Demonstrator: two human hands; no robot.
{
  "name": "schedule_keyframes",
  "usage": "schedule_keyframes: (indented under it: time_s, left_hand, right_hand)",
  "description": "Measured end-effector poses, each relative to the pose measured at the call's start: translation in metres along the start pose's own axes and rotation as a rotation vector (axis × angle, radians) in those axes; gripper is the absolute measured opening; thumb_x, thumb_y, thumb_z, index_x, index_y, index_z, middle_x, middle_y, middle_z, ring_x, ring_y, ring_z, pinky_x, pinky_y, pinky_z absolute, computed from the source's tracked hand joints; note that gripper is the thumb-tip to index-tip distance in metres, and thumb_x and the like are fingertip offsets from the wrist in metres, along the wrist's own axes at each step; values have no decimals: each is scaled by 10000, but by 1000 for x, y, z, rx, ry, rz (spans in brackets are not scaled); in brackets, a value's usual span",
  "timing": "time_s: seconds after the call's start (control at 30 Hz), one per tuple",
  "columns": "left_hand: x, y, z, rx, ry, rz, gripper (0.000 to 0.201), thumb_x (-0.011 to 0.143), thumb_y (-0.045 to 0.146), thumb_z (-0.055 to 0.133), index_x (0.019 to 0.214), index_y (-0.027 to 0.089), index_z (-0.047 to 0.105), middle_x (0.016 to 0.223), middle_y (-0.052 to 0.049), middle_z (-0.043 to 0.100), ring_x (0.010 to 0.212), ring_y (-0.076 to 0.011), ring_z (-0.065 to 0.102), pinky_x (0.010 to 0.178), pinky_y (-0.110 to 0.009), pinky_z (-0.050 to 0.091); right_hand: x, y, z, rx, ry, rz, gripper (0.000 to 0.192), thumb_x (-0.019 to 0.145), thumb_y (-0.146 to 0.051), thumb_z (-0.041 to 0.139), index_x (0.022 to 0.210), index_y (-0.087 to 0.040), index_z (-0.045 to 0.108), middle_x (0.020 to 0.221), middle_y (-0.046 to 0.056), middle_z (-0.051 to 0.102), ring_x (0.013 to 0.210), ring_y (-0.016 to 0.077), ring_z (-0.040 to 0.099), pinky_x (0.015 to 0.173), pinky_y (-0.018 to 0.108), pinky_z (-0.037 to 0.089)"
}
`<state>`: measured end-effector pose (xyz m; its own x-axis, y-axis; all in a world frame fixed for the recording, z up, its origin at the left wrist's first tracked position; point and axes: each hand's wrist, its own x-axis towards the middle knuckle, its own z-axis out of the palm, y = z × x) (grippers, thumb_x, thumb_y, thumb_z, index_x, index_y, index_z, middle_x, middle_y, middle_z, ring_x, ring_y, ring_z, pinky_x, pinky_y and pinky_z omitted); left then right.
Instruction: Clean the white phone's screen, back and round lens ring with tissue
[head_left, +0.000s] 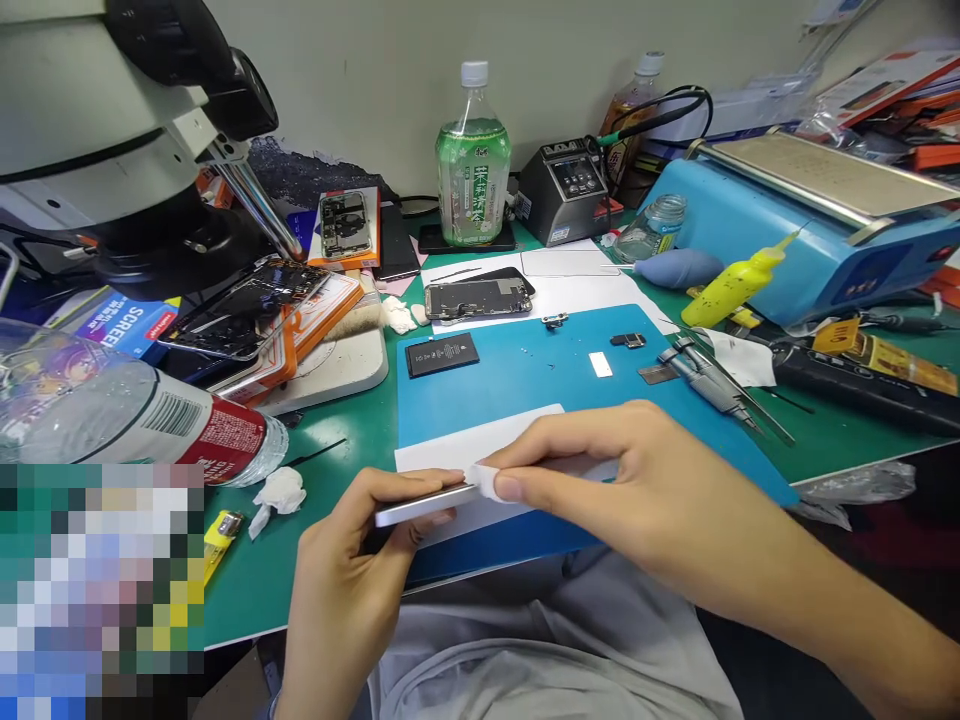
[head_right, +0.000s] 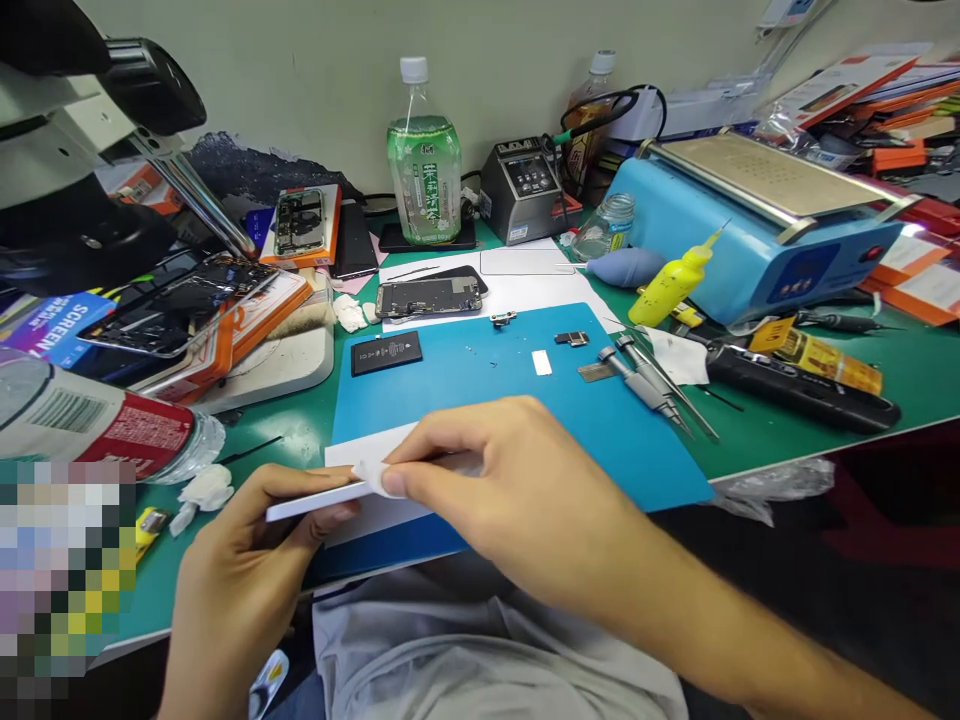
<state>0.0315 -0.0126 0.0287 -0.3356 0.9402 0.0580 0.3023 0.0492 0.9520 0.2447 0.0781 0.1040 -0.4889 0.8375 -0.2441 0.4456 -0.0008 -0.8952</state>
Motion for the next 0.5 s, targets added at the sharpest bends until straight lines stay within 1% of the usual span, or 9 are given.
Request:
schedule_keyframes:
  time_s: [0.03, 0.1, 0.17, 0.2, 0.27, 0.37, 0.4, 0.43, 0.5]
  left_hand:
    - [0, 0, 0, -5, -2, -3, 146, 938, 189, 744, 919, 329, 782, 1014, 93, 857, 1012, -130, 793, 900, -168, 599]
    - [0, 0, 0, -9, -9, -11, 125, 942, 203, 742, 922, 321, 779, 1038, 81, 859, 1046, -142, 791, 918, -181, 601]
    - [0, 0, 0, -6, -10, -20, 110, 944, 218, 739, 940, 320, 783, 1061, 73, 860, 1063, -151, 789, 921, -191, 604]
    - [-1, 0, 0, -5, -6, -25, 103, 940, 225, 742, 946, 319, 784, 1062, 70, 859, 1056, -155, 789, 916, -196, 606]
    - [-1, -1, 0, 3, 5, -34, 79, 929, 240, 750, 941, 311, 783, 1053, 62, 858, 1033, -164, 789, 907, -208, 609]
    - [-1, -1, 0, 22, 30, -39, 33, 909, 269, 766, 903, 301, 772, 975, 53, 846, 955, -171, 785, 853, -215, 610]
    - [-1, -1, 0, 29, 36, -41, 25, 904, 279, 771, 899, 303, 773, 953, 53, 840, 932, -170, 782, 834, -213, 608]
    - [-1, -1, 0, 34, 39, -45, 17, 900, 289, 776, 899, 306, 777, 943, 51, 837, 920, -171, 780, 825, -212, 605]
    - [0, -1, 0, 36, 36, -58, 11, 896, 316, 780, 899, 306, 784, 963, 40, 841, 927, -181, 779, 839, -225, 605]
  right_hand:
    - [0, 0, -2, -9, -6, 3, 151, 941, -405, 743, 873, -341, 863, 912, -82, 843, 886, 154, 769, 790, 252, 531]
    - [-2, 3, -13, -60, 10, 32, 107, 897, -424, 791, 856, -359, 864, 930, -89, 848, 913, 164, 775, 810, 252, 526]
    - [-5, 6, -24, -125, 55, 65, 83, 841, -449, 841, 824, -370, 862, 947, -94, 851, 936, 177, 779, 832, 253, 523]
    - [-5, 6, -26, -147, 75, 76, 83, 823, -451, 856, 807, -370, 860, 951, -96, 852, 939, 180, 777, 836, 254, 521]
    - [-3, 2, -20, -139, 68, 78, 91, 836, -447, 845, 809, -361, 859, 953, -96, 851, 923, 175, 772, 822, 258, 517]
    - [6, -9, 0, -62, -42, 18, 147, 914, -425, 762, 867, -332, 865, 911, -79, 842, 858, 163, 745, 745, 272, 502]
    - [8, -10, 3, -56, -75, 0, 177, 935, -425, 734, 882, -320, 866, 885, -71, 836, 831, 164, 732, 711, 280, 490]
    - [9, -9, 2, -61, -91, -10, 202, 944, -432, 716, 888, -308, 866, 870, -61, 831, 825, 172, 728, 696, 288, 483]
    - [6, -2, -11, -89, -79, 10, 221, 924, -463, 732, 870, -294, 865, 872, -44, 831, 851, 202, 739, 712, 305, 489]
